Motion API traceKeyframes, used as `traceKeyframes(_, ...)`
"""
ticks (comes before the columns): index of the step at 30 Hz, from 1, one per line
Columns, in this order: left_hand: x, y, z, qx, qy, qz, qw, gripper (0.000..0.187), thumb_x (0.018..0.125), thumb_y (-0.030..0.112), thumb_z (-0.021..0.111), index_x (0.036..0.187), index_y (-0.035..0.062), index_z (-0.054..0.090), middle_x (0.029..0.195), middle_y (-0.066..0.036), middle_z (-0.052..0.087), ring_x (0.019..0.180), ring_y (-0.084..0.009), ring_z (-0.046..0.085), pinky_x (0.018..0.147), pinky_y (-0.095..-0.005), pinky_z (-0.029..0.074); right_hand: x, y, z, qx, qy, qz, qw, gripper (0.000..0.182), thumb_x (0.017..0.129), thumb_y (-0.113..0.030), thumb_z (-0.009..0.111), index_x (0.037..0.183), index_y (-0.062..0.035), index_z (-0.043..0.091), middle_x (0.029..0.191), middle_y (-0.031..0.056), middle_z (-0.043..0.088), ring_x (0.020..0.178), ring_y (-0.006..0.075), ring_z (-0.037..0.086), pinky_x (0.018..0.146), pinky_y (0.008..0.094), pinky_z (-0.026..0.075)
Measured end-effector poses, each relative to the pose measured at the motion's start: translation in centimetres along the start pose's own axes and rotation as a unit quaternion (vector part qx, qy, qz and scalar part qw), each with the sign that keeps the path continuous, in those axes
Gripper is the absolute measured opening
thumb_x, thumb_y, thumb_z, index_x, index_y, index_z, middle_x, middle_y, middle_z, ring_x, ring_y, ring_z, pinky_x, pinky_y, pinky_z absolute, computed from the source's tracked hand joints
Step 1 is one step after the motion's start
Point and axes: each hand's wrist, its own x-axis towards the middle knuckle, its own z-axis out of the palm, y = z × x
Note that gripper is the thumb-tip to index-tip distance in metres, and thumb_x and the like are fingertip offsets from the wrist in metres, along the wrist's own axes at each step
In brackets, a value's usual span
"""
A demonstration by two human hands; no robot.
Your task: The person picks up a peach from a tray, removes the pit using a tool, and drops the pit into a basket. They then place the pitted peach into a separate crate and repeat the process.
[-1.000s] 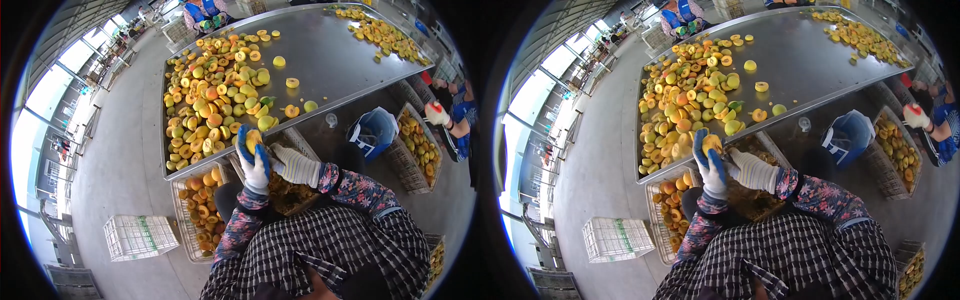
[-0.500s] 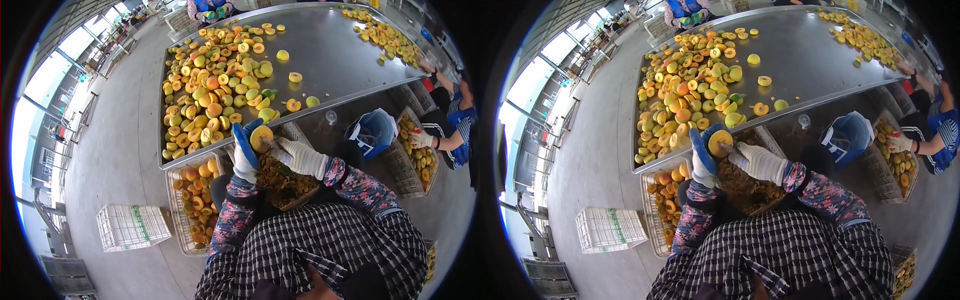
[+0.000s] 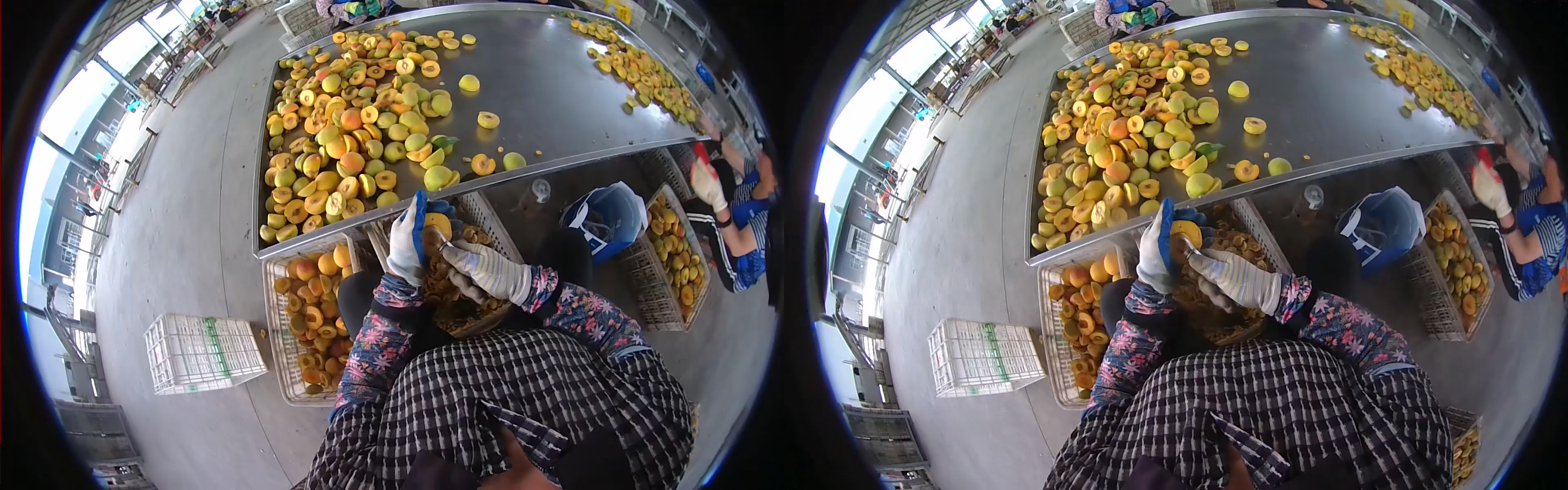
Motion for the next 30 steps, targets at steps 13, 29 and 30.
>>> traceKeyframes(13, -0.2, 2.1, 0.7, -0.347, 0.057, -0.133, 0.927, 0.035, 0.102, 0.037, 0.055, 0.105, 0.0026, 0.062, 0.097, -0.013, 0.069, 0.088, -0.0304, 0.069, 0.080, -0.0459, 0.059, -1.0, -0.3, -0.2, 0.221, -0.074, 0.026, 0.972, 0.044, 0.099, -0.053, 0.054, 0.100, -0.0087, 0.056, 0.062, -0.0014, 0.051, 0.039, 0.0098, 0.044, 0.038, 0.0254, 0.035)
traceKeyframes(29, -7.3, 11.0, -15.5, 0.664, 0.219, -0.036, 0.714, 0.044, 0.090, 0.037, 0.066, 0.119, 0.0046, 0.067, 0.120, -0.019, 0.065, 0.108, -0.0339, 0.063, 0.093, -0.0421, 0.050, 0.9, 4.7, -6.6, -0.181, 0.051, 0.056, 0.981, 0.042, 0.102, -0.043, 0.053, 0.116, -0.0044, 0.058, 0.079, -0.0008, 0.055, 0.070, 0.0095, 0.051, 0.067, 0.0251, 0.044)
traceKeyframes(30, -5.6, 11.6, -15.5, 0.633, 0.225, -0.036, 0.740, 0.047, 0.090, 0.037, 0.066, 0.124, 0.0049, 0.064, 0.120, -0.019, 0.065, 0.110, -0.0351, 0.062, 0.094, -0.0410, 0.049, 1.6, 5.6, -7.0, -0.212, 0.045, 0.008, 0.976, 0.042, 0.102, -0.043, 0.054, 0.116, -0.0039, 0.058, 0.078, -0.0004, 0.055, 0.070, 0.0101, 0.052, 0.066, 0.0261, 0.044)
